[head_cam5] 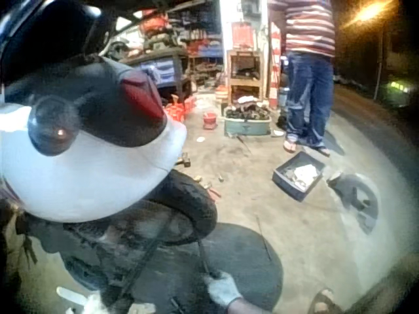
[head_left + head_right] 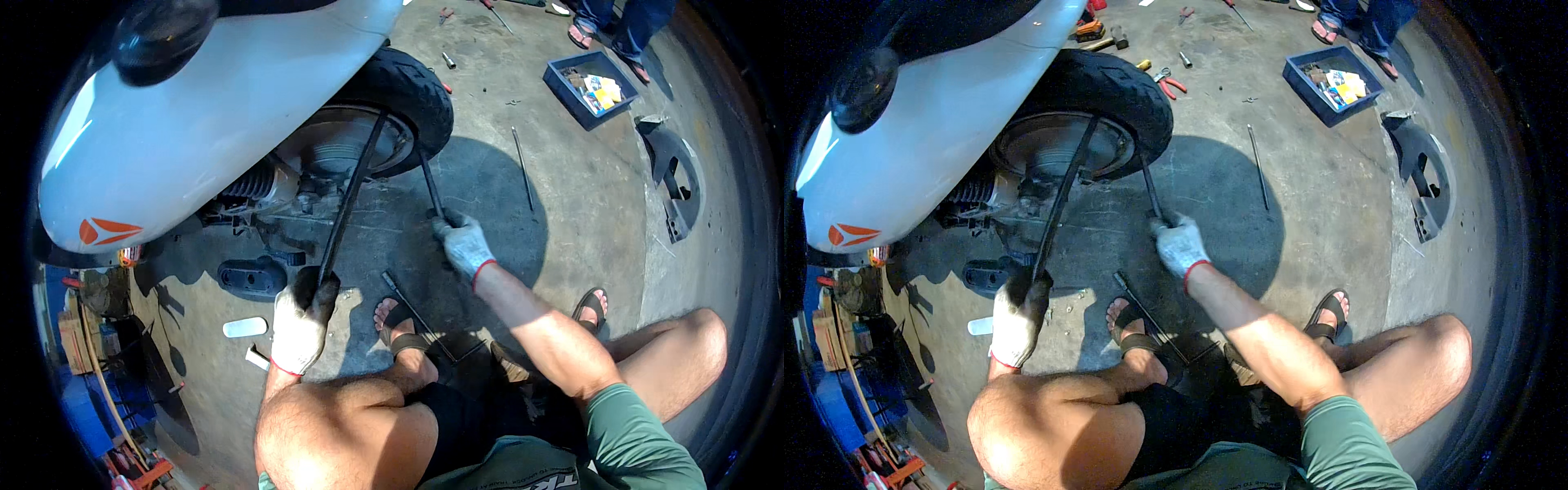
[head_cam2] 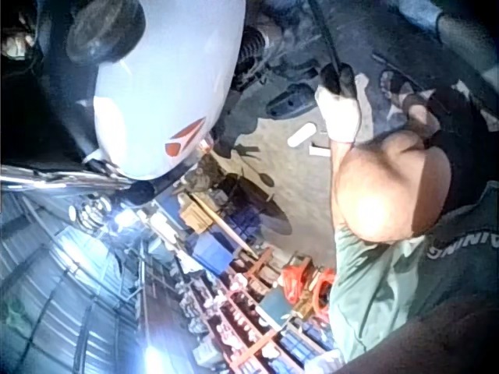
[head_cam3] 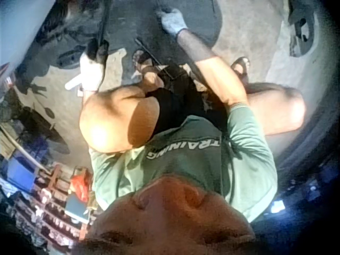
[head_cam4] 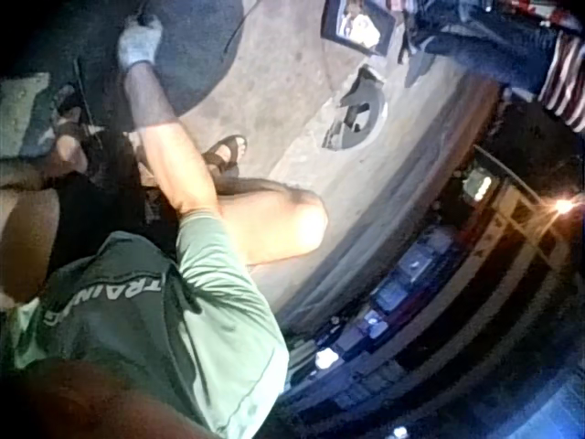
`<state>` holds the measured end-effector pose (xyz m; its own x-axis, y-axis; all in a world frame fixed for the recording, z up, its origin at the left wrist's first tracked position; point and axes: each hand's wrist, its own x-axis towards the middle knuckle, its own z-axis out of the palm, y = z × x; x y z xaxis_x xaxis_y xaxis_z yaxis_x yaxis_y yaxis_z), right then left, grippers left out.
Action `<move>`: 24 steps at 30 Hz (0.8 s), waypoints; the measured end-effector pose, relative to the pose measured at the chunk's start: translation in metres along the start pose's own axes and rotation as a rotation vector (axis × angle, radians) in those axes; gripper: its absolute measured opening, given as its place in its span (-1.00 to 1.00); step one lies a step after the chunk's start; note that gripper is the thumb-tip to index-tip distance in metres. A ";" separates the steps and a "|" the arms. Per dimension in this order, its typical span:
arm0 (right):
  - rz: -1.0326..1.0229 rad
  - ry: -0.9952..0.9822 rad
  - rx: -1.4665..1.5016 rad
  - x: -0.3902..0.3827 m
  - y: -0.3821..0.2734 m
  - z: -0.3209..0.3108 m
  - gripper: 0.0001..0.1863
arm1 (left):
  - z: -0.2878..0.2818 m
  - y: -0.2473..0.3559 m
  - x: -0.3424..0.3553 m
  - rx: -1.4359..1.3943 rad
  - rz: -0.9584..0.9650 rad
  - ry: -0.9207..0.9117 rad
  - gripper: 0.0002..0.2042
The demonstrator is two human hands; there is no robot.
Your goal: The person removes an old tire from a scooter wheel rim using tire levers and then installs a new tire onto the rim.
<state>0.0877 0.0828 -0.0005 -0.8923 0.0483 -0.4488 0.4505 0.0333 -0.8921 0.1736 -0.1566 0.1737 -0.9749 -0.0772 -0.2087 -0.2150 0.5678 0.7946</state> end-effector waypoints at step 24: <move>0.504 -0.332 1.080 -0.063 -0.089 0.048 -0.75 | -0.007 -0.134 0.075 0.544 0.588 0.326 -0.86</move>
<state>0.1023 0.0287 0.1049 -0.6611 -0.4441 -0.6048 0.6323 -0.7637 -0.1305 0.1284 -0.2443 0.0558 -0.9049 0.1683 0.3910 0.3058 0.8960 0.3219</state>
